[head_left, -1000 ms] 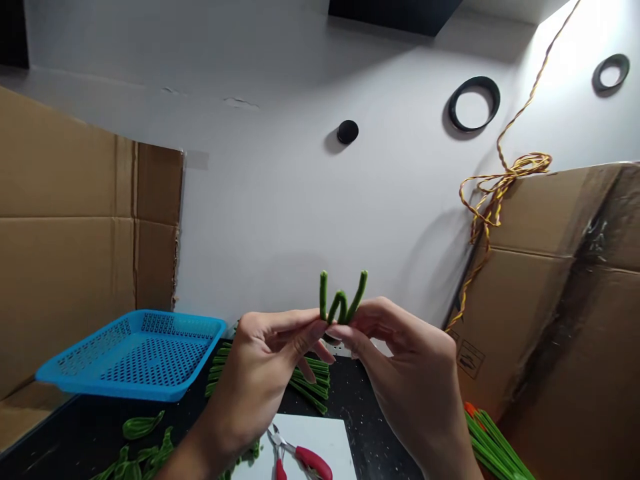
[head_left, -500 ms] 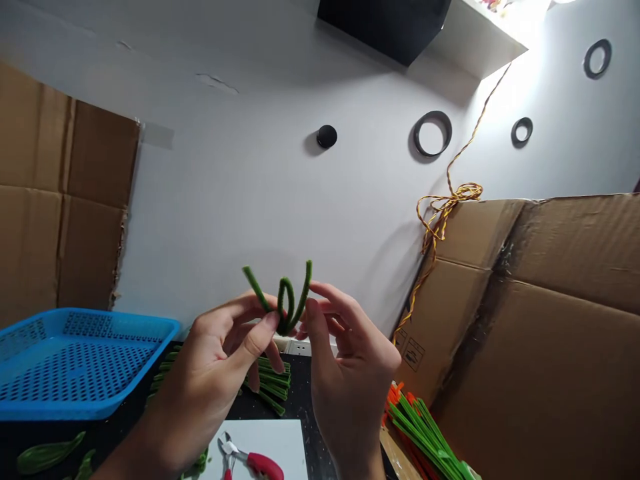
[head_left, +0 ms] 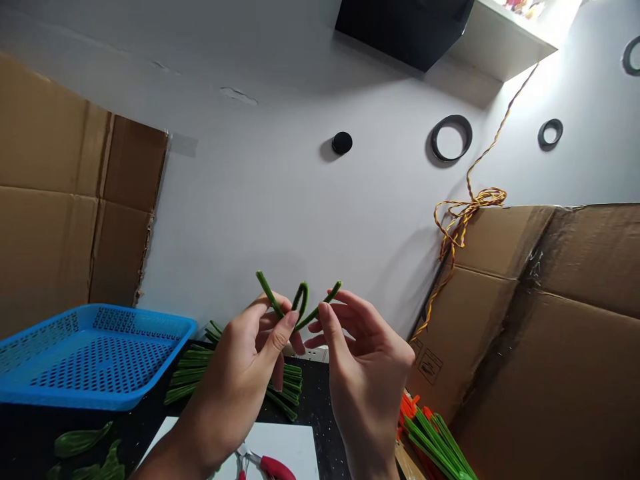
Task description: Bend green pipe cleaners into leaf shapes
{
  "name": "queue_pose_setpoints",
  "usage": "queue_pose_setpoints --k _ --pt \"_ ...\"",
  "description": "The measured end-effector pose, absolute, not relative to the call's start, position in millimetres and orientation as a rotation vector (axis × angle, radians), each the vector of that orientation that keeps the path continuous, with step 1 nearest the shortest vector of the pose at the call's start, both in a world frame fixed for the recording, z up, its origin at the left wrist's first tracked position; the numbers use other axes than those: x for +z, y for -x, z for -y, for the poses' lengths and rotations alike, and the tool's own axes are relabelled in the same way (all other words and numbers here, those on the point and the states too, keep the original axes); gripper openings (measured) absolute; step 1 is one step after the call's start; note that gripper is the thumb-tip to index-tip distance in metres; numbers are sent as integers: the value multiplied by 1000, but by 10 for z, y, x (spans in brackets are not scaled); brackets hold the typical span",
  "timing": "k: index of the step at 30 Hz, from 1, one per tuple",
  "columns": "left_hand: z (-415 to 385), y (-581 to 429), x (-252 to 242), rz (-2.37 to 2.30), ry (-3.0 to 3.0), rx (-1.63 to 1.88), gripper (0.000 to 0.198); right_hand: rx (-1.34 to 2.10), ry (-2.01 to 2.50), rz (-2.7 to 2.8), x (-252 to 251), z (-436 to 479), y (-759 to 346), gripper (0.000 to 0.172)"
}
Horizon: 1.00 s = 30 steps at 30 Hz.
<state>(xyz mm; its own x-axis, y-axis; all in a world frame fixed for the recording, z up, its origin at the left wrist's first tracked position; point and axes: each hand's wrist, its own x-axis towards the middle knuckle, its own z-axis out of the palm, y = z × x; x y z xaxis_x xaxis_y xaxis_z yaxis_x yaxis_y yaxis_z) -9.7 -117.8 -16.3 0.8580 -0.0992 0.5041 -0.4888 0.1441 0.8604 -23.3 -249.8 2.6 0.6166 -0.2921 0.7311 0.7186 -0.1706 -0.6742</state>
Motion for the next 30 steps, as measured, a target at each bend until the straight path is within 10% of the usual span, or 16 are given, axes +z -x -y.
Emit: queue_pose_setpoints --k 30 --pt "1085 152 -93 498 -1364 160 39 -862 1709 570 68 2584 247 16"
